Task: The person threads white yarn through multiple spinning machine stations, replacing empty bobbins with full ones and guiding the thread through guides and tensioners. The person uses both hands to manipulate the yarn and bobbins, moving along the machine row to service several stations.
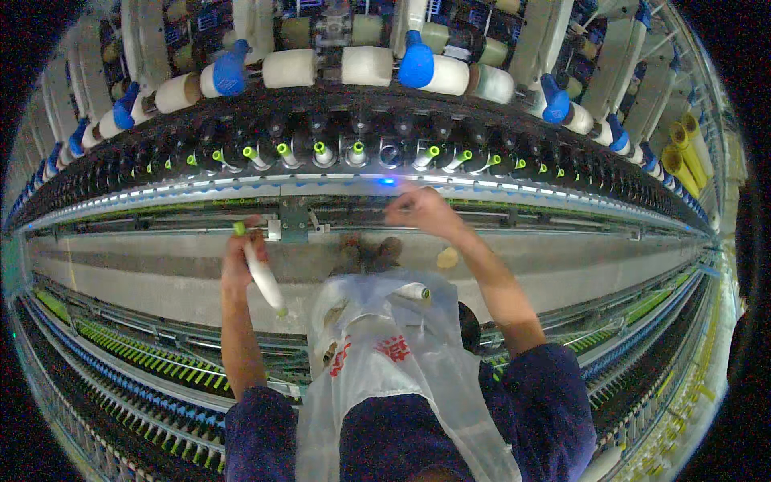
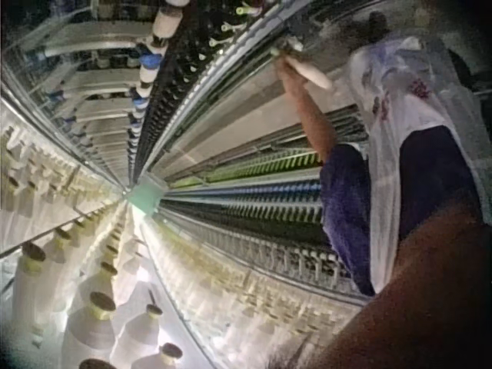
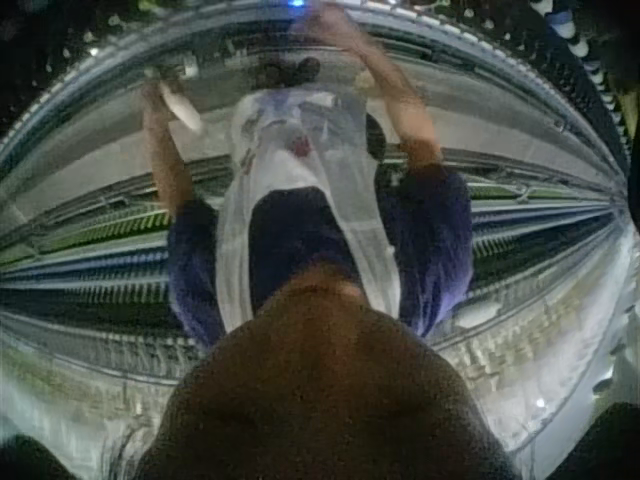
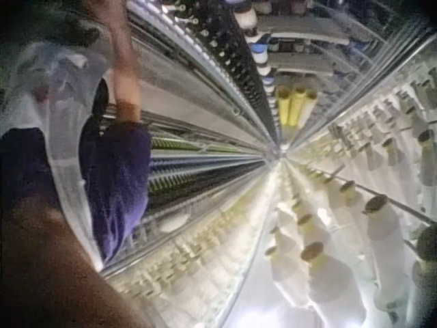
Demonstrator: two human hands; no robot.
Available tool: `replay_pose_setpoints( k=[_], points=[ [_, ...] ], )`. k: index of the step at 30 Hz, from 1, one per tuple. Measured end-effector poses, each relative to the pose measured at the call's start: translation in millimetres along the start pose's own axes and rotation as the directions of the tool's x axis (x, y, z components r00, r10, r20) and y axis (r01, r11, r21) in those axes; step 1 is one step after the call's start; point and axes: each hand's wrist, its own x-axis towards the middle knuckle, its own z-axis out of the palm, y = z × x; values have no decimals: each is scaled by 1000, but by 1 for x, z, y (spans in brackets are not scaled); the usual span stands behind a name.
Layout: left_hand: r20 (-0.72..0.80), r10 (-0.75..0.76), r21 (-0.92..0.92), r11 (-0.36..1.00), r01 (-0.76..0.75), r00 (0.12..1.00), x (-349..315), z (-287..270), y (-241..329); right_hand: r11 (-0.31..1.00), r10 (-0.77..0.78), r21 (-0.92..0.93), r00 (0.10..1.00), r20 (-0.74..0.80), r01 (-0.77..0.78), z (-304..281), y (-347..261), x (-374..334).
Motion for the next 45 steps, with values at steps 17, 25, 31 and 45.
replay_pose_setpoints(
  k=[17,25,31,45],
  points=[
    [7,269,847,511,-149,963,42,-12,1,470,136,-854,974,-181,-224,39,130,50],
    [58,380,795,542,-274,923,54,-57,-15,563,-16,-807,974,-225,-177,34,129,54],
    [137,636,990,-61,-127,759,69,-21,-25,476,14,-838,955,-296,-266,44,122,51],
    [492,455,807,81,-584,742,142,253,-87,993,117,68,761,-639,-96,-42,-56,87]
  ],
)
